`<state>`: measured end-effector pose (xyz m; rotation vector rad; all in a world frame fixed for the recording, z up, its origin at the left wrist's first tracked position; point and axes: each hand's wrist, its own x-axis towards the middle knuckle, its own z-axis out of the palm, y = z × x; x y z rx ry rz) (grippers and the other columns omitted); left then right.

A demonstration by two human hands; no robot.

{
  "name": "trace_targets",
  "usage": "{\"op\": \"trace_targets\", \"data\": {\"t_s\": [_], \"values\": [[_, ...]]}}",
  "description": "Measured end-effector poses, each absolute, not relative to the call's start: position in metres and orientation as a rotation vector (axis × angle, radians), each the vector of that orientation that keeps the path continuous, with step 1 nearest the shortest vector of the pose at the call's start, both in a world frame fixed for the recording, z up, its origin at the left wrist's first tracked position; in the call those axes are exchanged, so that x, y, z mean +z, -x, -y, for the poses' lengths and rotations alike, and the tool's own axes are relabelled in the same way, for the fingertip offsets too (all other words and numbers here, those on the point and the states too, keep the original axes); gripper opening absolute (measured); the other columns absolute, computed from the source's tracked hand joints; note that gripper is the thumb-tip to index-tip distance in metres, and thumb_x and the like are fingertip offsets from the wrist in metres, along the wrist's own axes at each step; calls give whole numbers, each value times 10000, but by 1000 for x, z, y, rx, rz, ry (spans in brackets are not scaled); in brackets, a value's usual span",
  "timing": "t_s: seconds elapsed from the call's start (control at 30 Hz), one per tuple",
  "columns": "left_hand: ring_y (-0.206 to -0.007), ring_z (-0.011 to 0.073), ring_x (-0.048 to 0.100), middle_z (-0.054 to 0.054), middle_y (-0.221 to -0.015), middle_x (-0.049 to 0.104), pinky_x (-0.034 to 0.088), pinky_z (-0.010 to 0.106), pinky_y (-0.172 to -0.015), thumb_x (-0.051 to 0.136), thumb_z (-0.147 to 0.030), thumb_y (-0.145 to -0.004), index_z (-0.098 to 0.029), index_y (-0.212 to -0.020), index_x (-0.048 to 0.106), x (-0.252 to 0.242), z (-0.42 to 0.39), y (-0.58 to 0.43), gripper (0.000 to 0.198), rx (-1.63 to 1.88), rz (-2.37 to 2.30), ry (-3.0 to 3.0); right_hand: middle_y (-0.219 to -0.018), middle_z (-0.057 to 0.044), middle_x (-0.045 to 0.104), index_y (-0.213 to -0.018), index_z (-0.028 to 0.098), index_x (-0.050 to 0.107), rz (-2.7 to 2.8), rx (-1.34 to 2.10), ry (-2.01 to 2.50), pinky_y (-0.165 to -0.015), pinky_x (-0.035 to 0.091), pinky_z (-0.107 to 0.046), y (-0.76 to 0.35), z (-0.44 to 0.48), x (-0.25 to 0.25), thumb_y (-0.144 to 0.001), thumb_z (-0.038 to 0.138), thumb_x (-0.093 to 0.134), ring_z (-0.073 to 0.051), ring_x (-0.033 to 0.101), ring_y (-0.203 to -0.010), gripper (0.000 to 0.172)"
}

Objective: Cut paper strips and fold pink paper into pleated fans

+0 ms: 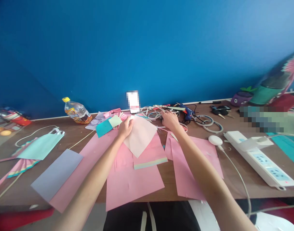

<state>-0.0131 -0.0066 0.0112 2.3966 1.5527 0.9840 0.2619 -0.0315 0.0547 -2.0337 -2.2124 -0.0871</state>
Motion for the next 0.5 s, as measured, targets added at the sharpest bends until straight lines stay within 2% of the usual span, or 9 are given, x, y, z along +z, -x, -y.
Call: {"op": "trace_targets", "data": {"t_s": [0.23, 0.33, 0.43, 0.5], "values": [[-736, 203, 601, 57, -764, 619, 337, 276, -646, 322, -400, -972, -189, -959, 520, 14, 7, 13, 290, 981, -1613, -2334, -1166, -169, 590, -1197, 174, 531, 2080, -63, 1963, -832, 419, -368, -265, 30, 60, -813, 131, 448, -286, 583, -983, 394], [-749, 202, 600, 52, -770, 617, 338, 273, -648, 314, -406, -974, -196, -958, 518, 16, 9, 13, 293, 969, -1598, -2332, -1079, -146, 633, -1172, 178, 525, 1894, 213, 1864, -768, 440, -340, -267, 23, 58, -836, 181, 462, -255, 605, -899, 342], [-750, 205, 599, 48, -769, 616, 337, 274, -649, 297, -421, -976, -197, -977, 522, 17, 12, 13, 318, 951, -1569, -2339, -848, -77, 666, -1138, 188, 518, 1597, 639, 1734, -659, 447, -292, -264, 19, 59, -867, 241, 448, -188, 595, -698, 285], [-757, 206, 602, 52, -785, 624, 343, 274, -662, 293, -422, -976, -194, -986, 531, 17, 12, 13, 330, 939, -1557, -2345, -728, -40, 636, -1030, 191, 544, 1473, 892, 1633, -612, 439, -267, -263, 20, 62, -860, 243, 457, -155, 561, -611, 198]]}}
